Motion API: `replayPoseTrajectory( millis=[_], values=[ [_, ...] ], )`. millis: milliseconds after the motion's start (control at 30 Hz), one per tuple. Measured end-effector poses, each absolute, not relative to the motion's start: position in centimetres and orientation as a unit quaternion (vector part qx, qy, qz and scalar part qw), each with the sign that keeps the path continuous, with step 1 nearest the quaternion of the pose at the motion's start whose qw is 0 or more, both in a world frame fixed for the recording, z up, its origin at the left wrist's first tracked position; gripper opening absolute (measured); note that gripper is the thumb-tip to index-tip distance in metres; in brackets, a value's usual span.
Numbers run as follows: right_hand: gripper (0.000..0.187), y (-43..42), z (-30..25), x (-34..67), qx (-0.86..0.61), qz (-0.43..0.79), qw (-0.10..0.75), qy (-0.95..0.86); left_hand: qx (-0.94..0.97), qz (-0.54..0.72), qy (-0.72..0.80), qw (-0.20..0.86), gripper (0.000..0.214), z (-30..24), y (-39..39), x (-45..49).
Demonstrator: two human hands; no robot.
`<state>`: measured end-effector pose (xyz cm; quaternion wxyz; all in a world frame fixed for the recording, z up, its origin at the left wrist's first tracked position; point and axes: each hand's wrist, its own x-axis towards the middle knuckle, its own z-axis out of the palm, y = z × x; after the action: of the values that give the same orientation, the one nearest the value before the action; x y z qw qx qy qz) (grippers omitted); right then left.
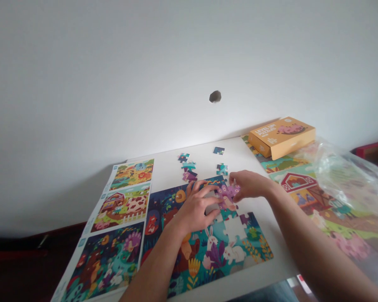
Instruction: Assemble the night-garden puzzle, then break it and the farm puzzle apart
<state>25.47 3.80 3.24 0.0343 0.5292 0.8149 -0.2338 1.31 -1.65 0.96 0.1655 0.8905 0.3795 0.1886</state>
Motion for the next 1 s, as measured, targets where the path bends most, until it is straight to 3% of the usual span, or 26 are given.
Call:
replayPoseTrajectory(
  millis=[100,200,333,467,667,1000],
  values=[
    [0.047,3.8,3.2,25.6,0.514,-0.228,0.015,0.827,0.891,0.190,0.377,0.167,0.024,1.1,-1.7,1.3],
    [0.032,3.9,3.6,25.7,0.505,-0.260,-0.017,0.823,0.892,0.191,0.375,0.167,0.027,1.2,-1.7,1.4],
    [0.012,4.0,4.2,25.3,0.470,-0.346,-0.097,0.806,0.871,0.235,0.393,0.176,0.055,0.9,-1.6,1.5],
    [0.015,3.8,4.0,23.9,0.447,-0.460,-0.192,0.743,0.833,0.300,0.417,0.205,0.071,0.3,-1.4,1.6],
    [0.032,3.1,3.5,22.1,0.414,-0.575,-0.250,0.659,0.751,0.394,0.477,0.230,0.038,-0.2,-0.6,1.2],
    [0.025,3.2,3.2,21.6,0.432,-0.449,-0.259,0.738,0.727,0.431,0.484,0.228,0.019,-0.3,0.0,0.6]
  ],
)
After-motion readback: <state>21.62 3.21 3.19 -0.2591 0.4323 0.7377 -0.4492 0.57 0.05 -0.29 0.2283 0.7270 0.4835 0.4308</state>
